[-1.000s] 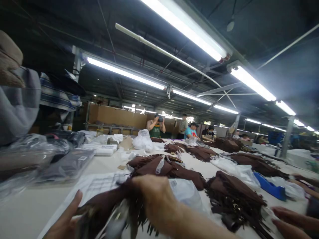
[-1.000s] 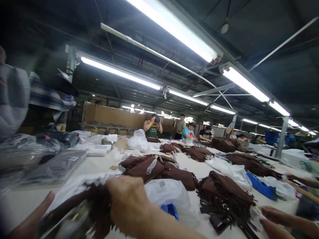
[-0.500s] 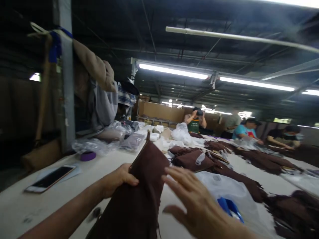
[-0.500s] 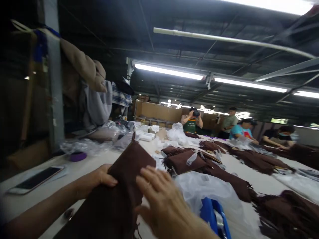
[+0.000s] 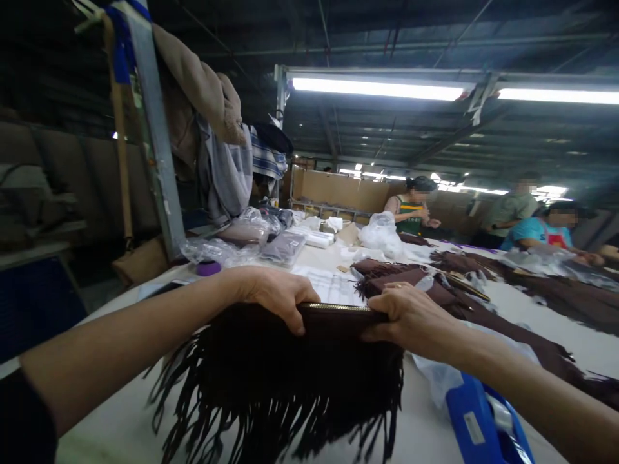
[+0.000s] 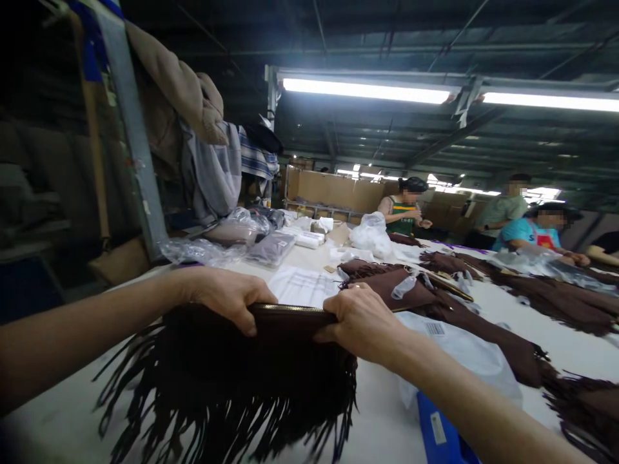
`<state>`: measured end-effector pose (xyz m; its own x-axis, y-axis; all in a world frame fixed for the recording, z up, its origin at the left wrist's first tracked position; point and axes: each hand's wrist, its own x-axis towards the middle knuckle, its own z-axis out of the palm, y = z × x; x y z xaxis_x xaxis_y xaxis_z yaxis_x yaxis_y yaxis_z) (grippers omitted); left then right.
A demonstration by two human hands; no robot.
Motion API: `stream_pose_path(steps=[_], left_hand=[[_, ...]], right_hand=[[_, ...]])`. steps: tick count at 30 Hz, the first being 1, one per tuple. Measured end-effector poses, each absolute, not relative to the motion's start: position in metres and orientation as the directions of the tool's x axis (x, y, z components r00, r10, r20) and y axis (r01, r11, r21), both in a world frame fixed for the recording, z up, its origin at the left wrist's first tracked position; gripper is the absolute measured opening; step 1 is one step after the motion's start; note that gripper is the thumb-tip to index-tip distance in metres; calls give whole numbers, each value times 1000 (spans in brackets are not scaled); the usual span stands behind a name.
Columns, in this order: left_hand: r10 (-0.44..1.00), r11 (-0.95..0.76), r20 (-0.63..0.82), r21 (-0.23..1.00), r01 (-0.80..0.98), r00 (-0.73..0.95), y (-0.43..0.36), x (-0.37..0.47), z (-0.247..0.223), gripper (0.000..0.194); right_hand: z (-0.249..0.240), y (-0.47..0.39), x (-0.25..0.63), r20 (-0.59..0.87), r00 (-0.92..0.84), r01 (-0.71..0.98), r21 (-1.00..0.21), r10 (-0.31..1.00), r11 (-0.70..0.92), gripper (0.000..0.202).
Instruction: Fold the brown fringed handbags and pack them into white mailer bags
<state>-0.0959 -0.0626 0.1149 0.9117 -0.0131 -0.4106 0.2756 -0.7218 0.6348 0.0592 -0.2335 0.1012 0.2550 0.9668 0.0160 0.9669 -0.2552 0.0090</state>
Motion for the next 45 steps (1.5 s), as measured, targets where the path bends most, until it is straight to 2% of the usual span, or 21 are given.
stream_pose_path(steps=[3,5,7,9,11,13,15,17,19,20,22,24,27,29,32,34,36,39,41,45], left_hand=[[151,-939,-180,280,198,972,-77,-98,101,76],[194,-970,6,153,191,981,-88,-98,73,100],[214,-974,133,102,202,968,-96,-94,38,100],[287,-952,139,149,266,948,-97,-87,9,80],[327,-926,72,223,304,942,-94,-77,-7,46],[300,-921,17,264,285,954,-89,-68,-9,20],[261,-931,-1,263,252,965,-84,-62,-4,12],[242,-940,-19,245,239,970,-80,-58,6,11],[230,-946,-33,225,232,973,-80,-54,18,11],[224,-949,-42,219,228,974,-81,-52,24,12],[208,-948,-68,233,219,976,-83,-48,39,13],[170,-940,-112,279,196,979,-82,-45,52,14],[97,-943,-186,296,150,978,-73,-48,66,16],[89,-968,-215,213,135,973,-63,-55,67,21],[109,-993,-191,21,116,976,-50,-68,61,23],[101,-994,-167,-51,94,981,-47,-75,55,15],[92,-994,-152,-76,81,984,-46,-77,52,7],[92,-987,-92,-142,78,992,-41,-75,59,15],[117,-976,-36,-190,108,993,-35,-73,71,16],[216,-951,30,-221,217,976,-19,-69,105,10]], right_hand=[[90,-236,68,-28,371,898,-244,928,-367,29],[81,-238,72,-86,414,827,-381,906,-414,27],[71,-239,75,-134,427,771,-463,894,-438,25],[62,-241,78,-173,426,759,-466,888,-455,25],[58,-246,81,-163,424,816,-359,891,-454,25],[60,-254,82,-149,398,887,-188,905,-421,22],[69,-264,78,-164,400,915,10,902,-404,18],[79,-272,66,-155,481,871,199,863,-450,19],[85,-274,52,-68,526,822,297,847,-486,25],[86,-272,47,-21,489,838,290,872,-463,31],[83,-262,41,46,332,916,224,942,-334,49],[74,-248,44,33,241,958,151,970,-243,56],[62,-231,61,-139,310,947,-43,941,-319,28],[56,-227,73,-208,322,911,-196,924,-362,15],[50,-230,85,-228,291,858,-368,929,-359,14],[47,-235,90,-253,267,825,-438,930,-356,15],[46,-240,94,-278,244,814,-463,929,-352,13],[52,-244,101,-325,193,836,-440,926,-329,10],[61,-244,108,-346,171,850,-422,922,-316,17],[83,-239,127,-271,227,848,-417,935,-327,16]])
